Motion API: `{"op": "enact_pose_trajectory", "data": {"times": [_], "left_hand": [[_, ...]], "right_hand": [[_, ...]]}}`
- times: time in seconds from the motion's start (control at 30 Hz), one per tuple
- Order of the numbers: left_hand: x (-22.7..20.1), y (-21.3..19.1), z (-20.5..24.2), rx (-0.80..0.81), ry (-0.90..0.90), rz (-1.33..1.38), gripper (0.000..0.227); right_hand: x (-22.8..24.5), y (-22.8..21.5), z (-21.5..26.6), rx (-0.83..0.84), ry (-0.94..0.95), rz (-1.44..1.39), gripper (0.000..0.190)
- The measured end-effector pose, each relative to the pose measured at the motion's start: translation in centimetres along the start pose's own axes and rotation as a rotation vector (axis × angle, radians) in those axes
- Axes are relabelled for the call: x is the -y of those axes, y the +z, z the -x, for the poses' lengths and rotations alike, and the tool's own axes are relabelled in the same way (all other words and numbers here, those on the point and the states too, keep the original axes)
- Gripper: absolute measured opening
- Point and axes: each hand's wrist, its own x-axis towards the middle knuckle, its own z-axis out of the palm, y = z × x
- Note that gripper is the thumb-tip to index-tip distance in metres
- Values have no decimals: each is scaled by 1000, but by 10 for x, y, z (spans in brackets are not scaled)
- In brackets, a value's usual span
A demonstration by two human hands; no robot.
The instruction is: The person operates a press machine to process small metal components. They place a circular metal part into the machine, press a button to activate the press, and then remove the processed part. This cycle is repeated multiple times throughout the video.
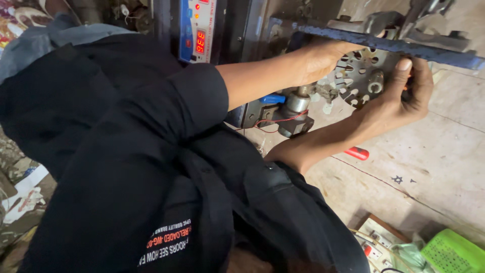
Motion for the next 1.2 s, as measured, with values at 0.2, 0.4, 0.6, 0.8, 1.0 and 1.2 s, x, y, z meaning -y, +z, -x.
{"op": "enact_pose_trajectory", "data": {"times": [0.2,0.4,0.6,0.8,1.0,1.2], "left_hand": [[-4,5,-2,-47,-40,81,43],[-26,14,18,-50,-82,90,43],[-74,29,47,-39,-402,-90,55],[-161,13,103,182,-499,-678,49],[-275,-56,171,-221,-8,-1636,22],[-260,-129,219,-273,122,-1848,65]], "right_hand": [[14,-2,-6,85,62,-41,13],[25,-8,-16,214,42,15,8],[31,-13,-22,241,110,189,15],[17,-21,-17,241,66,266,18],[20,-21,-18,246,67,264,18],[27,-11,-11,222,170,207,18]]}}
